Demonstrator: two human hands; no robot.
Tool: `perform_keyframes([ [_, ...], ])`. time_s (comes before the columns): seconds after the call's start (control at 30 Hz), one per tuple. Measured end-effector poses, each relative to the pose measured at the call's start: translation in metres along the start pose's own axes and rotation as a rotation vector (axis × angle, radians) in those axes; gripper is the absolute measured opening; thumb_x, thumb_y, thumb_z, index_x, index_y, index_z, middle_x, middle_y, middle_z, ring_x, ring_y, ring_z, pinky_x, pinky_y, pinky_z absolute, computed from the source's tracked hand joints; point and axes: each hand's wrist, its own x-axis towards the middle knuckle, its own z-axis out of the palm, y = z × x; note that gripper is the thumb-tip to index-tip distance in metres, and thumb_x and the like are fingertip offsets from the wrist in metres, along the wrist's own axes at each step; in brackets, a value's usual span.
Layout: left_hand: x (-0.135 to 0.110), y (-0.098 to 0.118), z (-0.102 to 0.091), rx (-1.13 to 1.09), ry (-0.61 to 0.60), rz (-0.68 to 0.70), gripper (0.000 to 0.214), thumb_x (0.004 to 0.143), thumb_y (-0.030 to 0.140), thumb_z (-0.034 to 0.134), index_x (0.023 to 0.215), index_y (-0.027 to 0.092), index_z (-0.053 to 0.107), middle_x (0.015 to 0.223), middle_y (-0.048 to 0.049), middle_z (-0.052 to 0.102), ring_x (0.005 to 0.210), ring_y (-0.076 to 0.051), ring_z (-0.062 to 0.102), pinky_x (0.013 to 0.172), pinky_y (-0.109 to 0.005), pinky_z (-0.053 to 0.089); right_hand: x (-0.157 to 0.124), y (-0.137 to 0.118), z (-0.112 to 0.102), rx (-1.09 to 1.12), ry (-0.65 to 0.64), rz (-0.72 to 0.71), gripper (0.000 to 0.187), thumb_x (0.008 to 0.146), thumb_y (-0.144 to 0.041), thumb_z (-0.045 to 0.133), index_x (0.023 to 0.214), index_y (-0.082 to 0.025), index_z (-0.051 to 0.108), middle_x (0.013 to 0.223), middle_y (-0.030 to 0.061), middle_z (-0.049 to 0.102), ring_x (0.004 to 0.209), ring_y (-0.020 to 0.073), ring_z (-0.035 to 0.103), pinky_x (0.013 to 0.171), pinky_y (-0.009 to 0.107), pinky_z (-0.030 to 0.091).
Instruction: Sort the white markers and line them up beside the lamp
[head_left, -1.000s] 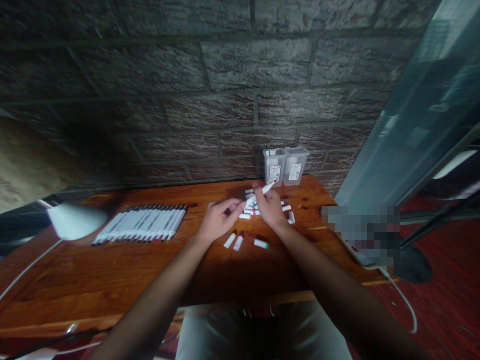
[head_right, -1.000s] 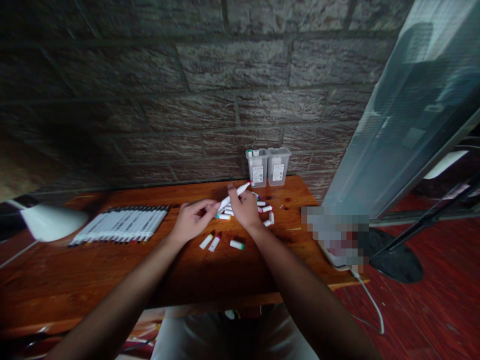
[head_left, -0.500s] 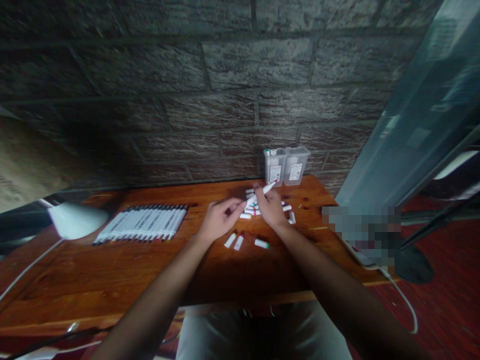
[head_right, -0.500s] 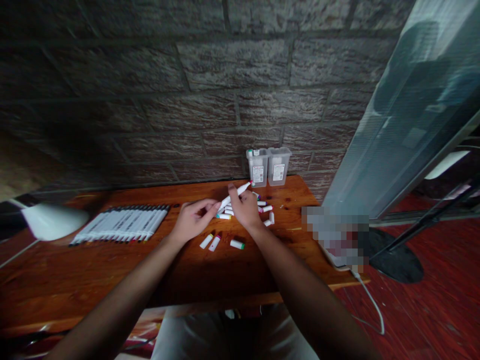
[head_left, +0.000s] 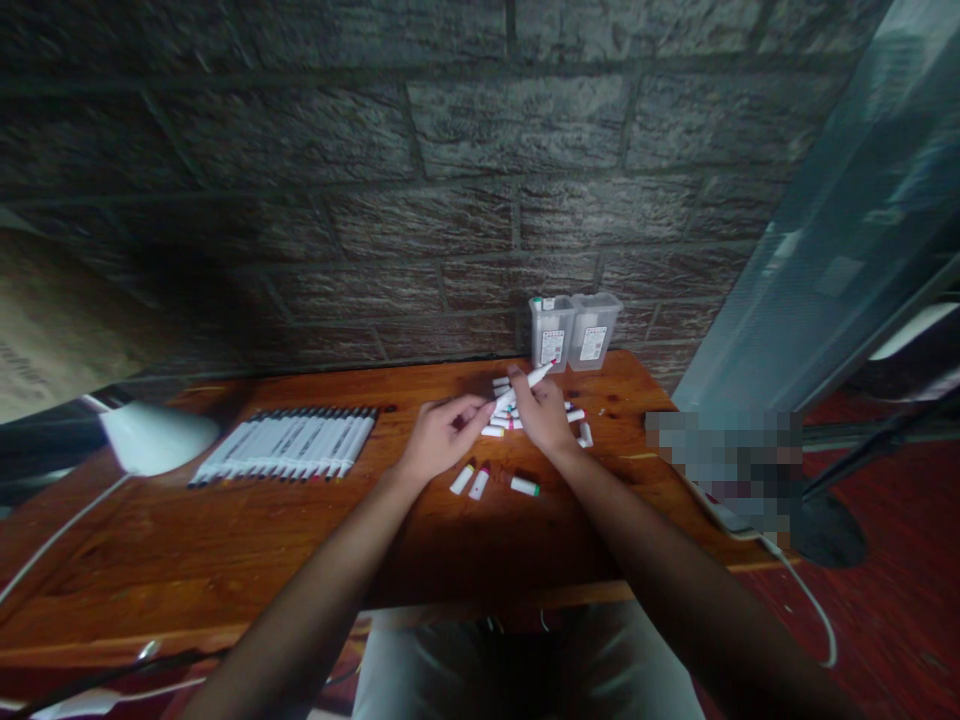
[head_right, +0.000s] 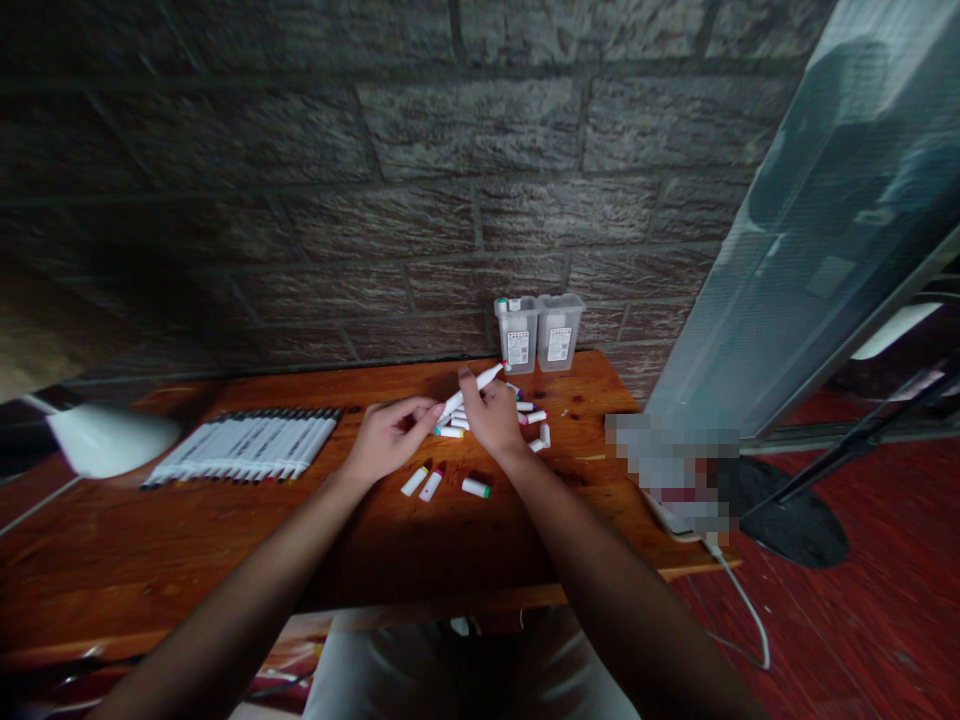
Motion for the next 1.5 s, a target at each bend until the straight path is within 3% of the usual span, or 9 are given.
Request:
perform_keyframes([
  [0.97, 0.000, 0.001, 0.001, -0.017, 0.006, -0.004, 0.025, 0.089, 0.037, 0.057, 0.083, 0.015, 0.069, 0.058, 0.0039, 0.056, 0.052, -0.007, 0.048, 0.054, -0.016, 0.039, 0.000, 0.000, 0.001, 0.025, 0.002, 0.021, 0.050, 0.085, -0.055, 0.045, 0.049, -0.021, 0.038, 0.046, -0.0033, 0.041, 0.047, 0.0109, 0.039, 0.048, 0.025, 0.028],
  [1.17, -0.002, -0.006, 0.004, -0.023, -0.012, -0.013, 0.023, 0.086, 0.037, 0.062, 0.096, 0.017, 0.070, 0.067, 0.0022, 0.064, 0.057, -0.008, 0.055, 0.056, -0.017, 0.042, 0.002, 0.002, 0.001, 0.079, -0.001, 0.060, 0.050, 0.085, -0.058, 0.044, 0.050, -0.021, 0.038, 0.048, -0.0034, 0.041, 0.048, 0.0110, 0.040, 0.048, 0.025, 0.029],
  [1.33, 0.001, -0.008, 0.000, -0.035, 0.021, 0.030, 0.023, 0.085, 0.033, 0.065, 0.101, 0.017, 0.069, 0.091, -0.0057, 0.071, 0.078, -0.015, 0.064, 0.073, -0.023, 0.049, 0.000, -0.003, 0.000, 0.068, -0.035, 0.033, 0.055, 0.085, -0.062, 0.043, 0.050, -0.021, 0.037, 0.049, -0.0033, 0.041, 0.050, 0.0107, 0.040, 0.050, 0.025, 0.030],
  [1.5, 0.002, -0.008, -0.001, -0.032, 0.055, 0.046, 0.023, 0.085, 0.032, 0.066, 0.103, 0.018, 0.069, 0.095, -0.0067, 0.072, 0.083, -0.017, 0.065, 0.077, -0.026, 0.050, 0.001, -0.001, 0.001, 0.060, -0.014, 0.060, 0.054, 0.084, -0.061, 0.045, 0.049, -0.021, 0.038, 0.047, -0.0035, 0.040, 0.049, 0.0111, 0.039, 0.050, 0.025, 0.030],
])
